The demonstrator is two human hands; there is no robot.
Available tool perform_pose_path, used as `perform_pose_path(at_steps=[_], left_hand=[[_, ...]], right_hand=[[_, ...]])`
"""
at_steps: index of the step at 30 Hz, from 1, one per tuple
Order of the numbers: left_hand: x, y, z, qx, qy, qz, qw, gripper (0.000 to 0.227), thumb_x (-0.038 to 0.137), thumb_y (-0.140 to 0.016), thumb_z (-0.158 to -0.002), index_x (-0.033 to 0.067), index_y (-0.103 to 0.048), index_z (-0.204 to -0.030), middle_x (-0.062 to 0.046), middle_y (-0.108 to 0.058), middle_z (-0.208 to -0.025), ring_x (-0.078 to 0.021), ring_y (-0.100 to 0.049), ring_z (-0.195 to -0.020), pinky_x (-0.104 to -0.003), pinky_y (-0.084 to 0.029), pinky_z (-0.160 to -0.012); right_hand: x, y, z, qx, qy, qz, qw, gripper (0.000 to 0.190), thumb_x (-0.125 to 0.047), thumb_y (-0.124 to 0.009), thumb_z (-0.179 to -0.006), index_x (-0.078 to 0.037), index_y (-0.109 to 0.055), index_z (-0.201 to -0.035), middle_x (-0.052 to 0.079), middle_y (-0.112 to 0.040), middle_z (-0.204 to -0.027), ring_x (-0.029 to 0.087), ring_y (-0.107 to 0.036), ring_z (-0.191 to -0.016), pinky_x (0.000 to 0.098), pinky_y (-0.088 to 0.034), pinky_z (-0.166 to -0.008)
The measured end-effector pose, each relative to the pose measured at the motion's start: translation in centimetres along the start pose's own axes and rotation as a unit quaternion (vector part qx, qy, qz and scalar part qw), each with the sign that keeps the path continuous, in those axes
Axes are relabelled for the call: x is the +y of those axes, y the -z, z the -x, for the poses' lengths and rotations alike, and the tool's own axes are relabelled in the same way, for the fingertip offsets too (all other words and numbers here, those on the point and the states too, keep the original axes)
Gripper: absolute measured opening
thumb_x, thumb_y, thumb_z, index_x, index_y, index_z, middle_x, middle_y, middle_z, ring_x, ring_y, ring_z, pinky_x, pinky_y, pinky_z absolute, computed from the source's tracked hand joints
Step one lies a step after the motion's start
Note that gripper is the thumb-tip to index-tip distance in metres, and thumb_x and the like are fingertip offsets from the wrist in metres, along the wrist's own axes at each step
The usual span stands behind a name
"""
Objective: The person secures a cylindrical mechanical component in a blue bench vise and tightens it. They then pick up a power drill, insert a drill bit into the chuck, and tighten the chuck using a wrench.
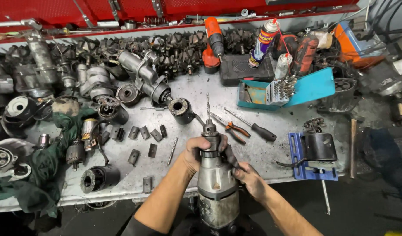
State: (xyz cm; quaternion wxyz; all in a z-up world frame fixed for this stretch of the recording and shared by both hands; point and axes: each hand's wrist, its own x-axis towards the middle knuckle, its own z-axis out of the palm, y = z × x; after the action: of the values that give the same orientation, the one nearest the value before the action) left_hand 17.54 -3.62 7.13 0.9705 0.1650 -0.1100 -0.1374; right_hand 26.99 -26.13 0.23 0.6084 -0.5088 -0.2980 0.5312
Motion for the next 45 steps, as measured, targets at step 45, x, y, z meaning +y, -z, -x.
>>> perform_pose_path(at_steps=[45], left_hand=[[-1.8, -2.1, -0.5, 0.245, -0.138, -0.153, 0.948, 0.044, 0.017, -0.070, -0.082, -0.0015, -0.065, -0.121, -0.010, -0.071, -0.096, -0.0201, -0.070, -0.077, -0.038, -0.061, -0.072]], right_hand=[[-15.8, -5.1, -5.7, 0.196, 0.065, 0.313, 0.927, 0.048, -0.038, -0.041, -0.107, -0.001, -0.069, -0.104, 0.006, -0.074, -0.087, 0.013, -0.065, -0.078, 0.0309, -0.054, -0.072]])
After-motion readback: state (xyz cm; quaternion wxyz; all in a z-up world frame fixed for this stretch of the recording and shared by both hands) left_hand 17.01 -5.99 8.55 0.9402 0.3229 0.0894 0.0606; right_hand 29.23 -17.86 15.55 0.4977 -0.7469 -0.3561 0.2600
